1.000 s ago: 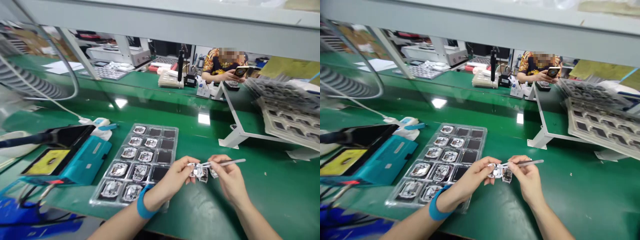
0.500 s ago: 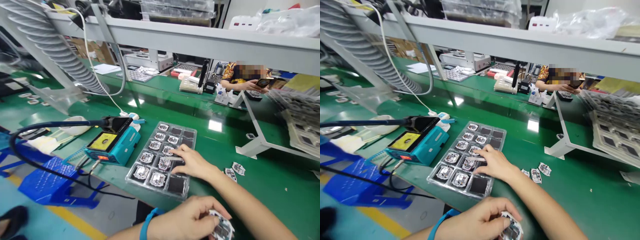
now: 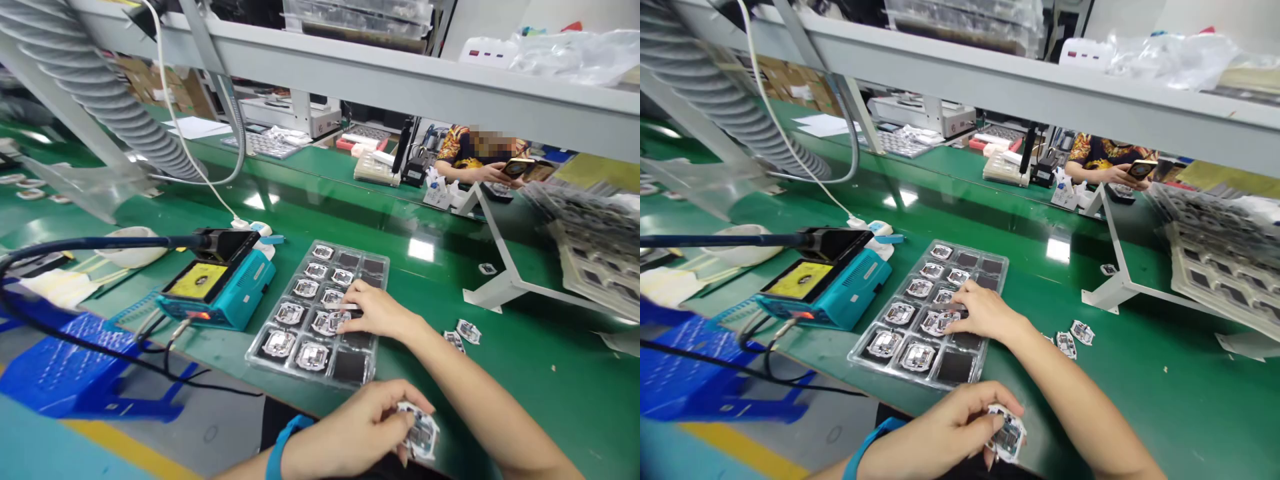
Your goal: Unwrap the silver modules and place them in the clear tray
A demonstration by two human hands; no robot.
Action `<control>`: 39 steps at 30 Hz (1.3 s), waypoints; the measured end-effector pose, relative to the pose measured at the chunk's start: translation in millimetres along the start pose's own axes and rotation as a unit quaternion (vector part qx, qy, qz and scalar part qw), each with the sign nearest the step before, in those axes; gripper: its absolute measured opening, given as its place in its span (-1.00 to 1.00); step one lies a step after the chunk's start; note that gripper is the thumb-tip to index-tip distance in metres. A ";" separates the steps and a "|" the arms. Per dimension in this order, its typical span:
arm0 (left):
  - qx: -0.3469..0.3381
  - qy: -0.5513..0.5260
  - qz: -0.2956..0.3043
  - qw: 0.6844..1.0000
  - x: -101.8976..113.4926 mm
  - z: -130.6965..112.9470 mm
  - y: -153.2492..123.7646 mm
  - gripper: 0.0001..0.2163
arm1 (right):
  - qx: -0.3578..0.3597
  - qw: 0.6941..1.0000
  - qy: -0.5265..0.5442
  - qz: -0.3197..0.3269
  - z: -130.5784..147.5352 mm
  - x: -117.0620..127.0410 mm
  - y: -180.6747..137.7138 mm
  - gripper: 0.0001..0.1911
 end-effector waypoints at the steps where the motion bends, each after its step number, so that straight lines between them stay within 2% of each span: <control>1: -0.001 0.002 0.004 1.000 -2.5 -1.9 3.4 -0.69 | -0.006 1.000 -0.001 -0.006 -2.6 0.4 -2.3 -0.52; 6: -0.002 0.010 0.036 0.999 -16.8 -8.8 17.4 -0.66 | -0.006 1.000 -0.013 -0.019 -1.9 -10.9 -8.7 -0.33; 10: -0.024 0.018 0.061 0.998 -24.7 -10.9 24.9 -0.67 | -0.023 1.000 -0.003 -0.012 -2.6 -20.7 -13.3 -0.48; 13: -0.036 0.036 0.057 0.997 -25.6 -11.9 29.8 -0.68 | -0.036 0.998 0.020 -0.037 -10.9 -8.2 -24.6 -0.57; 15: -0.039 0.042 0.049 0.997 -23.5 -15.6 33.2 -0.70 | -0.058 0.995 0.030 -0.080 -25.8 9.4 -39.1 -0.63; 18: -0.051 0.039 0.030 0.997 -15.1 -28.3 41.1 -0.75 | -0.121 0.984 0.004 -0.129 -62.9 30.9 -68.4 -0.67; 22: -0.066 0.045 0.000 0.997 0.7 -48.6 59.7 -0.76 | -0.202 0.973 -0.014 -0.114 -110.2 29.5 -104.0 -0.67; 24: -0.086 0.042 -0.020 0.995 7.8 -57.3 69.8 -0.75 | -0.219 0.963 0.016 -0.158 -121.6 30.0 -118.6 -0.65; 26: -0.100 0.025 -0.039 0.994 13.2 -62.1 78.2 -0.74 | -0.228 0.933 0.092 -0.262 -126.6 37.8 -134.9 -0.68; 27: -0.099 0.012 -0.045 0.994 15.1 -62.1 81.6 -0.73 | -0.229 0.908 0.147 -0.319 -127.7 42.8 -144.3 -0.69; 29: -0.084 -0.016 -0.056 0.995 17.7 -58.7 86.4 -0.71 | -0.232 0.843 0.256 -0.412 -127.7 50.7 -163.4 -0.66; 31: -0.070 -0.037 -0.062 0.995 19.0 -53.3 88.9 -0.70 | -0.239 0.774 0.357 -0.464 -125.0 54.0 -178.8 -0.57; 34: -0.063 -0.047 -0.074 0.994 20.0 -46.0 90.0 -0.69 | -0.218 0.672 0.521 -0.479 -114.3 50.1 -186.6 -0.52; 36: -0.066 -0.051 -0.084 0.993 21.0 -42.5 90.1 -0.69 | -0.190 0.628 0.605 -0.451 -104.1 43.9 -181.9 -0.55; 37: -0.068 -0.055 -0.088 0.992 21.5 -41.2 90.1 -0.69 | -0.181 0.622 0.624 -0.438 -99.3 40.8 -179.0 -0.57; 39: -0.069 -0.059 -0.093 0.992 22.5 -39.1 90.2 -0.70 | -0.163 0.638 0.622 -0.423 -91.6 35.3 -174.0 -0.59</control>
Point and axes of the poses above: each hand's wrist, its own y-axis towards the middle knuckle, its own x-axis out of the back of the hand, z = x × y, the point moved 6 cm from there along y, towards the middle knuckle, and after that the axes turned 4 degrees about -z, right-handed, at the moved point
